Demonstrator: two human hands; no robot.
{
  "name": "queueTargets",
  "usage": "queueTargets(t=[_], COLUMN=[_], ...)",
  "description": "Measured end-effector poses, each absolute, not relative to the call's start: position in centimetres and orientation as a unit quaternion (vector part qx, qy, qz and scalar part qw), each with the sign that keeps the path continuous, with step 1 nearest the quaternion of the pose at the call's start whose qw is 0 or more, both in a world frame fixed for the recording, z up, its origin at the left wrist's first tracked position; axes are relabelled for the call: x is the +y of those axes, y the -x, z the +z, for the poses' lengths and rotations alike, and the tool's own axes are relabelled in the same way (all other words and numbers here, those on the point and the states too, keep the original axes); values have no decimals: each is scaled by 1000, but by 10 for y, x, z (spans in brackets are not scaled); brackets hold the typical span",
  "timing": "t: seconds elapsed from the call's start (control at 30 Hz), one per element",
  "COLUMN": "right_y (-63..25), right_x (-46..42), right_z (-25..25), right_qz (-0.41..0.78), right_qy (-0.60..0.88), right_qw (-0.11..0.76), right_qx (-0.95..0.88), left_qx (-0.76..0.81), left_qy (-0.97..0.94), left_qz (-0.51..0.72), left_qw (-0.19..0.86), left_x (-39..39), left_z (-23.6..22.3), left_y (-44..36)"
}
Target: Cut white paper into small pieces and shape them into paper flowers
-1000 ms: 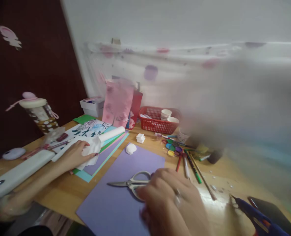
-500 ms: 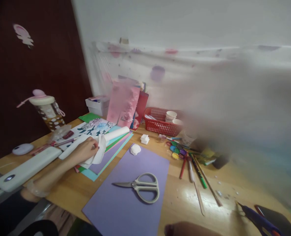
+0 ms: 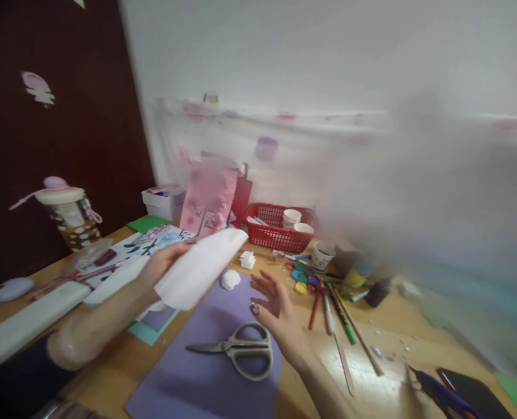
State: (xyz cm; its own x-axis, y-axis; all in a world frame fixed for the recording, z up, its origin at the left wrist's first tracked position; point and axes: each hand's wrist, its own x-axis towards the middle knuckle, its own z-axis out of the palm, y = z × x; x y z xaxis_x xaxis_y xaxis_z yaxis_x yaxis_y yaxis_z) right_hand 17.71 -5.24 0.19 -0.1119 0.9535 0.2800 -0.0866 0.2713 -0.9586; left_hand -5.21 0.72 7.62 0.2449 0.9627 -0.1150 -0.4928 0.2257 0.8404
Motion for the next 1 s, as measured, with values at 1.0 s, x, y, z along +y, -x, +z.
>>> queueTargets(t=[1.0], right_y=[-205], right_x=[-36], right_z=[-24], right_qz=[545], right_qy=[435], right_qw=[579], right_qx=[-423], left_qx=[310], left_qy=[-456], left_qz=[386], left_qw=[739], left_x=[39], left_z=[-16], left_y=[14])
